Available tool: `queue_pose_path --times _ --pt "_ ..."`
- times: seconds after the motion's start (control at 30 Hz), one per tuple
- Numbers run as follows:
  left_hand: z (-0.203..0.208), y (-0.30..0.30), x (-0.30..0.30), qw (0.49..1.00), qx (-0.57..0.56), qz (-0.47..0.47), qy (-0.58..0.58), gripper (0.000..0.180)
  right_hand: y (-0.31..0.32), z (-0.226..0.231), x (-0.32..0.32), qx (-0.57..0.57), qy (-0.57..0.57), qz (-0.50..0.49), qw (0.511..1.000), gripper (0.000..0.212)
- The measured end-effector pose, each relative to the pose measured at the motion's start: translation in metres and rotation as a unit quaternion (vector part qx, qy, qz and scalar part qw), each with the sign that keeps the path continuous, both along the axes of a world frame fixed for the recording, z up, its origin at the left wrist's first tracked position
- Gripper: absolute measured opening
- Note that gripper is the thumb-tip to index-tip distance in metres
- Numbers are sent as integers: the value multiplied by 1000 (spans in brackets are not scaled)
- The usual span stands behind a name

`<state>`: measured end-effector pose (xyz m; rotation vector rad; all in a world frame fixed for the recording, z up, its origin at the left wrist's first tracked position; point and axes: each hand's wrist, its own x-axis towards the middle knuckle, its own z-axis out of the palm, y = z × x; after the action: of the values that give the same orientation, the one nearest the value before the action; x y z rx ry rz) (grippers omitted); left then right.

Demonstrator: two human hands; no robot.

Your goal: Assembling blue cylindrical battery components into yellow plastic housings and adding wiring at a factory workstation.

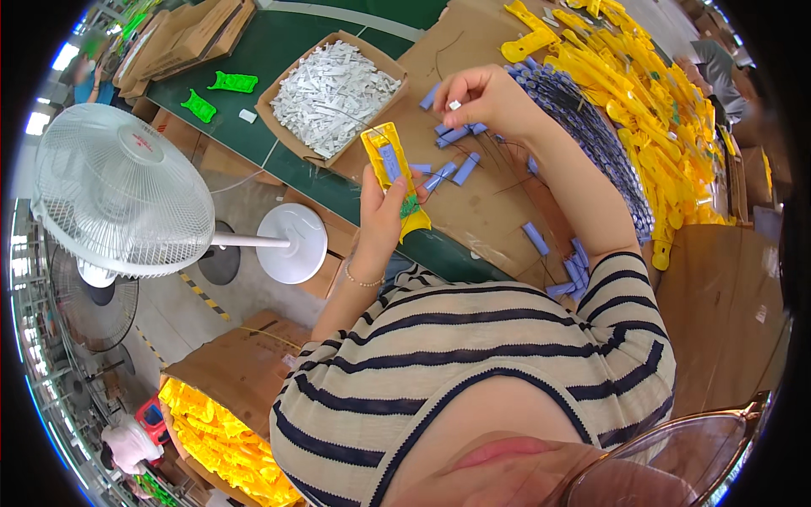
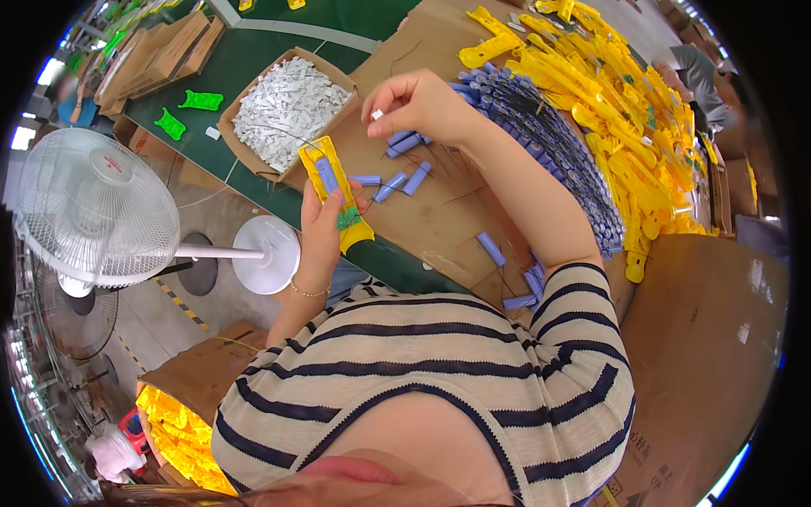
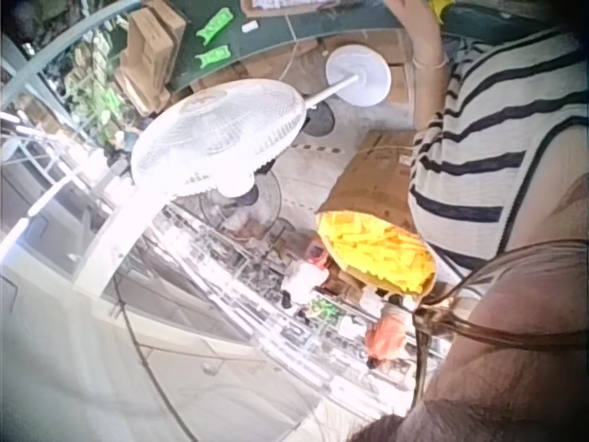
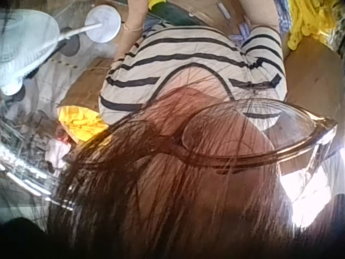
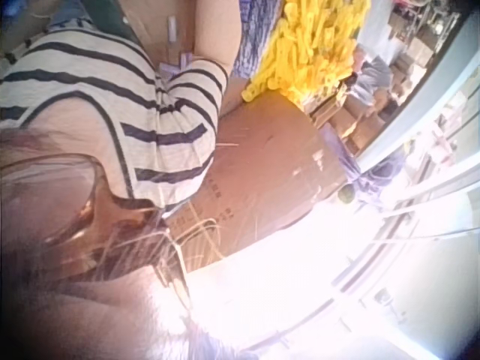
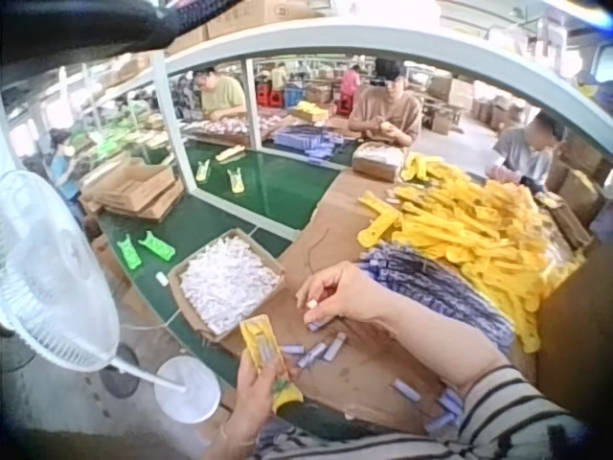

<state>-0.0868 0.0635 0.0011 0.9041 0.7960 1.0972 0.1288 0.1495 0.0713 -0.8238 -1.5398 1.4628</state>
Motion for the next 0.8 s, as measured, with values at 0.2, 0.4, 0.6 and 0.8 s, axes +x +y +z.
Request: queue_pose_path --times 0.2,0.4,0.6,0.8 --pt "8 -2 21 998 41 -38 12 24 -37 21 22 -69 -174 -116 975 13" --pt "11 -7 38 979 154 -41 127 26 -60 24 24 104 -247 -163 950 18" --pt "12 -7 45 948 233 -30 214 28 -74 29 16 115 -197 -94 969 9" --pt "14 -8 45 937 226 -63 258 30 -74 26 17 73 -140 -87 984 6"
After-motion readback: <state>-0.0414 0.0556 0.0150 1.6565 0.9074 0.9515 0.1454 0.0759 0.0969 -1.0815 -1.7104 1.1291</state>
